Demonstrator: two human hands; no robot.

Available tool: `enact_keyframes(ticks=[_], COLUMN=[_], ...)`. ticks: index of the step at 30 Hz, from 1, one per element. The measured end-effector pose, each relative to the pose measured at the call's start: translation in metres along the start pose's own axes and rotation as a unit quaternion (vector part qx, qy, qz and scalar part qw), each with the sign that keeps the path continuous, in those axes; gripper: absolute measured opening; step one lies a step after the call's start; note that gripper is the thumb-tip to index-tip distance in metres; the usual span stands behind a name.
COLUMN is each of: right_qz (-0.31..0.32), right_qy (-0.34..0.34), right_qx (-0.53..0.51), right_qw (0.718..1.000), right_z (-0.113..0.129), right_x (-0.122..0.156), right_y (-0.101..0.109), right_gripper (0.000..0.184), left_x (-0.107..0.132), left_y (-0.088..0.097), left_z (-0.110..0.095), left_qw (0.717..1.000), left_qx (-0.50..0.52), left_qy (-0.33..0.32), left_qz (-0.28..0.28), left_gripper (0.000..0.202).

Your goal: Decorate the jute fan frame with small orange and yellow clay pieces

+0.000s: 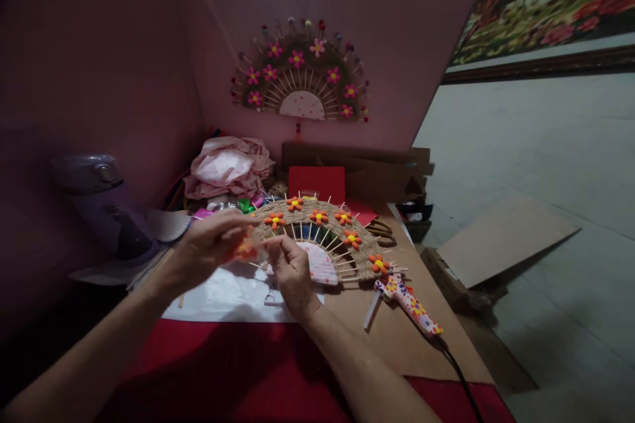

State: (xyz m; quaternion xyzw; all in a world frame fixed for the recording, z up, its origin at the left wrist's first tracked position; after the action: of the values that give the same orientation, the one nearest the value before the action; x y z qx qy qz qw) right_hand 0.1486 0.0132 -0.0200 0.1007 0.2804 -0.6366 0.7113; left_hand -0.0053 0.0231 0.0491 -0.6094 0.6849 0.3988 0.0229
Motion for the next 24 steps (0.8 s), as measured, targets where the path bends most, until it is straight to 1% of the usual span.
enact_keyframes(ticks=[1,3,5,7,9,11,13,15,16,18,21,24], right_qz=[0.018,0.043,0.055,0.065,0.083,0.104,0.118,0.125,0.127,0.130,0.138,0.141], right_qy=[0.007,0.004,-0.012,-0.028,-0.042,-0.077,-0.128,-0.171,-0.183,-0.188,-0.178,-0.185], right_qx=[0.026,0.051,0.040,0.019,0.001,-0.041,-0.117,-0.180,-0.194,-0.192,-0.176,-0.174], right_qw=[0.999,0.998,0.998,0.997,0.996,0.991,0.978,0.960,0.955,0.954,0.958,0.957], right_z=[0.001,0.001,0.000,0.000,0.000,0.001,0.000,-0.001,-0.002,-0.002,-0.001,0.001], right_x=[0.001,0.005,0.007,0.009,0.009,0.008,0.008,0.009,0.009,0.010,0.009,0.008], right_y=[-0.002,-0.005,-0.008,-0.010,-0.011,-0.011,-0.012,-0.012,-0.012,-0.012,-0.011,-0.011], right_gripper=[0.035,0.037,0.041,0.041,0.038,0.037,0.039,0.042,0.043,0.042,0.039,0.034], left_x=[0.008,0.020,0.028,0.032,0.034,0.034,0.034,0.034,0.034,0.034,0.035,0.035], left_y=[-0.007,-0.017,-0.021,-0.021,-0.019,-0.017,-0.017,-0.018,-0.019,-0.020,-0.021,-0.021], left_z=[0.001,0.009,0.019,0.027,0.030,0.030,0.029,0.029,0.029,0.029,0.031,0.032], left_qw=[1.000,0.999,0.999,0.999,0.999,0.997,0.993,0.988,0.987,0.987,0.992,0.995], left_qx=[0.001,0.010,0.011,0.010,0.027,0.063,0.100,0.126,0.134,0.132,0.099,0.086], left_qy=[-0.020,-0.037,-0.042,-0.039,-0.013,0.028,0.064,0.083,0.088,0.091,0.072,0.057], left_qz=[0.012,-0.001,-0.013,-0.020,-0.023,-0.018,-0.010,-0.009,-0.008,-0.005,0.001,0.002], left_gripper=[0.022,0.024,0.024,0.023,0.021,0.019,0.017,0.016,0.017,0.017,0.018,0.019])
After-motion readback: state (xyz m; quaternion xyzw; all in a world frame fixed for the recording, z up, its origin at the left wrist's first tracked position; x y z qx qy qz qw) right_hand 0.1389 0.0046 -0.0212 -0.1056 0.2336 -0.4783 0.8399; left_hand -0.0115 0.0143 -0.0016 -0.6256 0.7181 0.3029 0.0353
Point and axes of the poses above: each hand's wrist, its own x-axis away from the middle knuckle, its own y-axis out of the back of the hand, z = x × y, the point moved 1 cm from there along -x, towards the middle knuckle, and after that the axes turned 12 degrees about y, right-handed, at the moved point
